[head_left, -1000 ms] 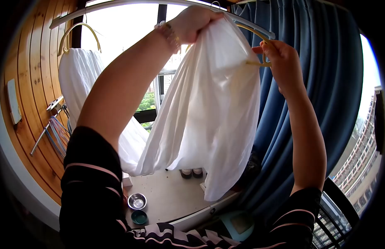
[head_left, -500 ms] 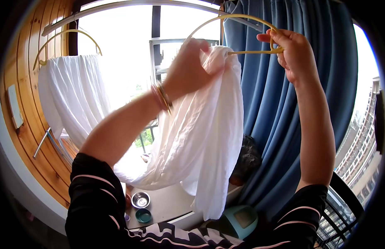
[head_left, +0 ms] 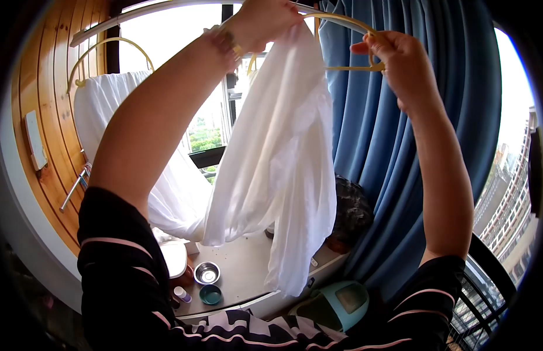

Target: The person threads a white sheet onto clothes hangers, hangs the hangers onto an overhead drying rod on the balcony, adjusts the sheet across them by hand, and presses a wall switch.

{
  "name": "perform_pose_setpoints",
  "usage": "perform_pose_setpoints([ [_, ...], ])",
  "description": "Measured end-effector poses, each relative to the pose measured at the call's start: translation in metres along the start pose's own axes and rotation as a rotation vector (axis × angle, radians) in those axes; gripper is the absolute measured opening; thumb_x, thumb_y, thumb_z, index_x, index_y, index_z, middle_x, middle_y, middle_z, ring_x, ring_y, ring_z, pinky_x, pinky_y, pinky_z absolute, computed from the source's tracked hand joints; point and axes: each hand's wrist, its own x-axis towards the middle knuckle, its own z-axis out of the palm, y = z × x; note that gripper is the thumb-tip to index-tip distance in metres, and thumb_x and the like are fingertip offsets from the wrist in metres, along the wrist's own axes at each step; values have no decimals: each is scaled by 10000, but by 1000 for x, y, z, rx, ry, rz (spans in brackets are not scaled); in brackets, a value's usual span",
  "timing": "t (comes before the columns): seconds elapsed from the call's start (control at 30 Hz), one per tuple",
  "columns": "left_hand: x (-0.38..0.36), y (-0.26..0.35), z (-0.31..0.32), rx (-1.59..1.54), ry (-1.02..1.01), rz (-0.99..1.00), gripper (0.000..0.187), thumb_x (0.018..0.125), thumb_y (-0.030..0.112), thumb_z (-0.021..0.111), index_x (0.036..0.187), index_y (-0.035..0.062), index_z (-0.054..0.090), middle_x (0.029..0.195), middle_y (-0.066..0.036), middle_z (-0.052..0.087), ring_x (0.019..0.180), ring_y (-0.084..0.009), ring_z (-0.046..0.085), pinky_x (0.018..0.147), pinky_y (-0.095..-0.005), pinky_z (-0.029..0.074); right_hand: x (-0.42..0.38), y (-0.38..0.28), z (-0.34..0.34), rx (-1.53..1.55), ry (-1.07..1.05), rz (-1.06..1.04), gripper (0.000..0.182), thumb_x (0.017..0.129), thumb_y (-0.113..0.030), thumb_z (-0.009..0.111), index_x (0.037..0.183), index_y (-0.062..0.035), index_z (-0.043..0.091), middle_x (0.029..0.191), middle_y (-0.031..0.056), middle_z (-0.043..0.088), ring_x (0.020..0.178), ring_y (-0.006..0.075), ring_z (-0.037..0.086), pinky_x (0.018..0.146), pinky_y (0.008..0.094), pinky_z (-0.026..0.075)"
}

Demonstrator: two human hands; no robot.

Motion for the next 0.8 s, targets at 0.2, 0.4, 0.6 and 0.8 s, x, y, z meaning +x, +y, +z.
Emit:
perform_pose_setpoints([
  [0.2,85,-10,-5,-961,-40,-3,226,816,127,565,1008,9,584,884,-159,581,778,-213,571,683,-332,483,1,-16,13,69,0,127,245,917,-222,515,916,-37,676,915,104,669,664,134,607,620,249,518],
  [0.4,15,-39,-43,1172,116,-83,206,831,209,616,935,31,618,853,-95,641,753,-194,601,690,-325,485,60,-10,-35,269,92,96,192,897,-158,486,963,-15,595,858,92,645,410,51,390,381,180,342],
  [0.6,-48,34,25,463,504,620,198,821,194,656,858,22,565,727,-75,564,606,-171,526,585,-294,450,72,-57,-44,313,161,-123,120,801,-27,524,890,-29,604,694,111,615,503,155,523,400,292,350],
  [0.8,-114,38,93,846,-18,472,663,646,507,725,952,-42,513,950,-160,496,926,-280,499,862,-375,421,76,-55,-47,318,130,-23,188,802,14,526,974,-34,585,768,135,637,598,180,581,425,295,386],
])
